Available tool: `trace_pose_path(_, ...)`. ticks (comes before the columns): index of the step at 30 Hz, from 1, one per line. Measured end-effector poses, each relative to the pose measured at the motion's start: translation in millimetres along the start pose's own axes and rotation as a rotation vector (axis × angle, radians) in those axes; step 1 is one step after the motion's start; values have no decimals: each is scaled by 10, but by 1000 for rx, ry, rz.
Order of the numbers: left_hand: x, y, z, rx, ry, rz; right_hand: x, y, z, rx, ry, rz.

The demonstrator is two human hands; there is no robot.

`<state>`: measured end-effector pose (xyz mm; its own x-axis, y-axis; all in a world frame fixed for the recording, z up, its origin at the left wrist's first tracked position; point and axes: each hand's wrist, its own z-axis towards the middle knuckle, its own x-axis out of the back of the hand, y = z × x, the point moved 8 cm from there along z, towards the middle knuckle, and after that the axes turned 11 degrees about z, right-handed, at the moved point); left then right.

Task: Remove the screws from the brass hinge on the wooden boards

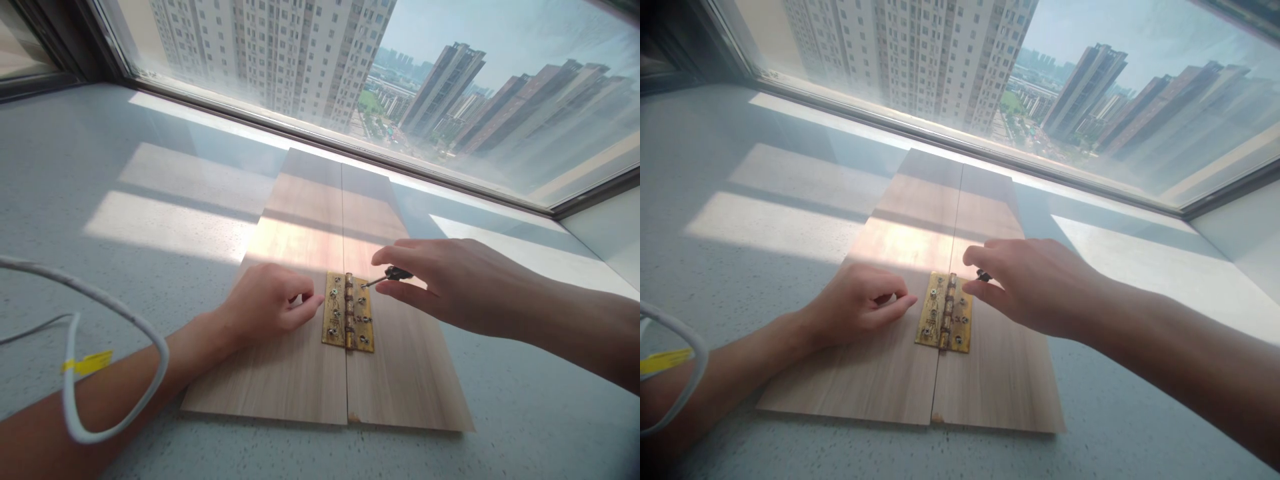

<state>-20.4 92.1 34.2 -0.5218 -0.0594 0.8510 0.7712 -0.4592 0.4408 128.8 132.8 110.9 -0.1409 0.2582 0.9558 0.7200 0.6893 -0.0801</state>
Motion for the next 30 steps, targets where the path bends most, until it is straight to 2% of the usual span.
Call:
trace_pose_path(2,-3,-3,6,1,-3,-1,6,127,-7,-175,25,-14)
trace_pose_path(3,-5,-5,8,0,-4,0,-13,162,-9,-218,4,-24)
trace_pose_path(5,-1,-6,8,-1,0,2,-51,170,1,-211,-47,-25)
trace_pose_path(8,7,-2,1,-3,6,-2,-47,80,25,-69,-63,-3)
trace_pose_path(12,5,2,-6,0,-2,0,-85,-145,-18,243,-136,-100)
trace_pose_path(14,5,-2,-3,6,-2,5,-102,-194,-57,317,-146,-127)
trace_pose_path(16,0,-9,2,12,-3,6,-71,-123,-55,223,-85,-99)
trace_pose_path(18,-7,-8,5,6,-4,1,-36,35,-48,17,-13,-98)
trace_pose_path(20,-7,-6,4,-2,4,-4,-43,163,-57,-154,-4,-131)
trace_pose_path(21,-8,-5,2,-4,3,-6,-63,182,-56,-184,-25,-134)
trace_pose_path(23,-3,-7,-1,-2,7,-3,-96,142,-39,-143,-65,-104)
trace_pose_path(30,-16,-7,7,7,-27,-10,-165,-70,-78,172,-116,-65)
